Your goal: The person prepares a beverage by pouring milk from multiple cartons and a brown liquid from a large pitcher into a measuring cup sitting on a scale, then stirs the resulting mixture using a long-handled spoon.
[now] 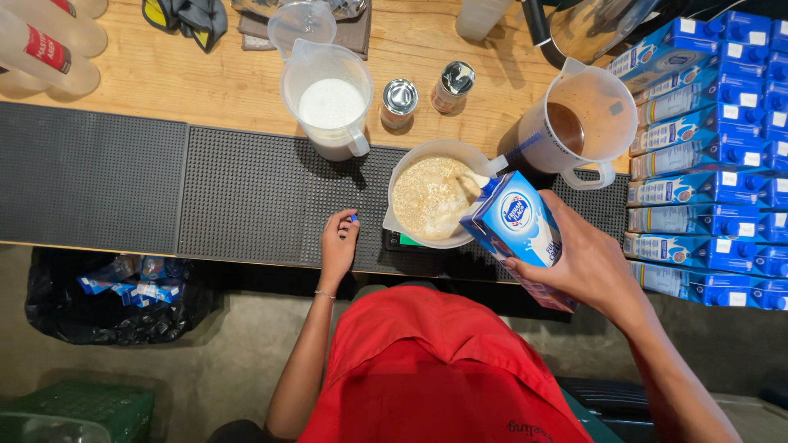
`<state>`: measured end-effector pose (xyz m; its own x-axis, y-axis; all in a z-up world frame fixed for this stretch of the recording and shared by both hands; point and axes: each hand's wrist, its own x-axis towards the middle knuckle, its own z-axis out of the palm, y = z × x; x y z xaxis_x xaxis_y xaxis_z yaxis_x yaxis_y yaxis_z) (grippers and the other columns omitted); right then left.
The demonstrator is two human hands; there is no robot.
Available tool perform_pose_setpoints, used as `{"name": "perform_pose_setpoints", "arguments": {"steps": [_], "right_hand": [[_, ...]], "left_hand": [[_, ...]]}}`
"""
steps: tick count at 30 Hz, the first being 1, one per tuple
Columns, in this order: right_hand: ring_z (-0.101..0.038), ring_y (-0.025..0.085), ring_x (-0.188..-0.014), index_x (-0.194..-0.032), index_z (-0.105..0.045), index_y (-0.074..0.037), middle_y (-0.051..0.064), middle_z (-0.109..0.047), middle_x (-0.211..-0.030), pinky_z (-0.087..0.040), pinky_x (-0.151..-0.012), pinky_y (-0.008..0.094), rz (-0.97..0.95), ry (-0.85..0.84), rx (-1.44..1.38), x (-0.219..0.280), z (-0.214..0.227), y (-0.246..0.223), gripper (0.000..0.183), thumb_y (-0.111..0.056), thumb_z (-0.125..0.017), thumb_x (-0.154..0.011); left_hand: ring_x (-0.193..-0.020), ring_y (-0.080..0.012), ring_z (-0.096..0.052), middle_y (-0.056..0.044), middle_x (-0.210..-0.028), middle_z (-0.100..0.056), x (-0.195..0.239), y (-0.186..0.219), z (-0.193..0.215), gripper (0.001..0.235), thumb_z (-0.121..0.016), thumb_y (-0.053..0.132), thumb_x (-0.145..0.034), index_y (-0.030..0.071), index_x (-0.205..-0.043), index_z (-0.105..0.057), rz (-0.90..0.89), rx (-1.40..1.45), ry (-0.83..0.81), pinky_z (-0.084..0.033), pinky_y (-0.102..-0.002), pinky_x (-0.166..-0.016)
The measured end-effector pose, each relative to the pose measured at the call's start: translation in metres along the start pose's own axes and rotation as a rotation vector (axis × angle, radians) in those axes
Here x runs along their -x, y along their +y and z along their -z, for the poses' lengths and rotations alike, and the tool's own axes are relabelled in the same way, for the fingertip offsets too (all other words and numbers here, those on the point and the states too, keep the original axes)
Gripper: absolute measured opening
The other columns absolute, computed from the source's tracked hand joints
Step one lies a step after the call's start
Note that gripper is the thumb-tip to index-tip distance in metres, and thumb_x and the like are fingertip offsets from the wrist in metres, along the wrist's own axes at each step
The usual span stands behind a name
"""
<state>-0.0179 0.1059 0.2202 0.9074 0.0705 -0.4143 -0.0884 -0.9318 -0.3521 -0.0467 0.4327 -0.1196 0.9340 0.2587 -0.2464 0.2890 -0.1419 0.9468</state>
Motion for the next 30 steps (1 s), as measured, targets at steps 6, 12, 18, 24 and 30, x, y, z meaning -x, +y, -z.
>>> {"name": "perform_pose_setpoints", "arguments": {"steps": [6, 12, 18, 24, 30], "right_hand": [[-0.068, 0.045, -0.119, -0.155, -0.044, -0.016, 0.021, -0.068, -0.131, -0.055, -0.093, 0.059, 0.026, -0.074, 0.125, -0.005, 0.016, -0.008, 0.103, -0.057, -0.083, -0.069], [-0.068, 0.04, -0.112, -0.149, -0.041, -0.024, 0.01, -0.069, -0.131, -0.055, -0.077, 0.059, 0.13, -0.091, 0.316, -0.016, 0.018, -0.001, 0.097, -0.067, -0.075, -0.07], [-0.069, 0.044, -0.108, -0.15, -0.042, -0.026, 0.011, -0.069, -0.131, -0.055, -0.072, 0.061, 0.123, -0.134, 0.395, -0.02, 0.028, -0.008, 0.096, -0.073, -0.069, -0.071], [-0.072, 0.045, -0.093, -0.144, -0.043, -0.029, 0.009, -0.075, -0.116, -0.053, -0.062, 0.06, 0.164, -0.132, 0.478, -0.022, 0.033, -0.007, 0.084, -0.073, -0.067, -0.077], [-0.073, 0.043, -0.094, -0.149, -0.041, -0.03, 0.002, -0.073, -0.123, -0.053, -0.058, 0.061, 0.241, -0.095, 0.503, -0.022, 0.033, -0.002, 0.083, -0.069, -0.065, -0.079]], "left_hand": [[-0.095, -0.0211, -0.066, -0.015, -0.109, -0.065, 0.003, 0.005, 0.0, 0.026, -0.067, 0.008, -0.098, 0.003, -0.123, -0.071, 0.014, -0.018, 0.005, -0.057, -0.03, -0.083], [-0.09, -0.0142, -0.061, -0.004, -0.112, -0.064, 0.005, 0.002, -0.002, 0.022, -0.064, 0.015, -0.099, 0.013, -0.12, -0.071, -0.076, -0.07, 0.017, -0.053, -0.028, -0.082], [-0.087, -0.016, -0.063, -0.006, -0.111, -0.064, 0.007, 0.004, -0.002, 0.022, -0.062, 0.012, -0.1, 0.012, -0.12, -0.07, -0.132, -0.088, 0.017, -0.054, -0.029, -0.081], [-0.088, -0.0152, -0.062, -0.005, -0.111, -0.064, 0.008, 0.003, -0.002, 0.022, -0.063, 0.011, -0.1, 0.013, -0.12, -0.071, -0.143, -0.082, 0.014, -0.054, -0.028, -0.081], [-0.089, -0.0156, -0.062, -0.005, -0.113, -0.063, 0.009, 0.006, -0.001, 0.023, -0.062, 0.011, -0.101, 0.012, -0.122, -0.07, -0.133, -0.092, -0.003, -0.054, -0.029, -0.082]]}}
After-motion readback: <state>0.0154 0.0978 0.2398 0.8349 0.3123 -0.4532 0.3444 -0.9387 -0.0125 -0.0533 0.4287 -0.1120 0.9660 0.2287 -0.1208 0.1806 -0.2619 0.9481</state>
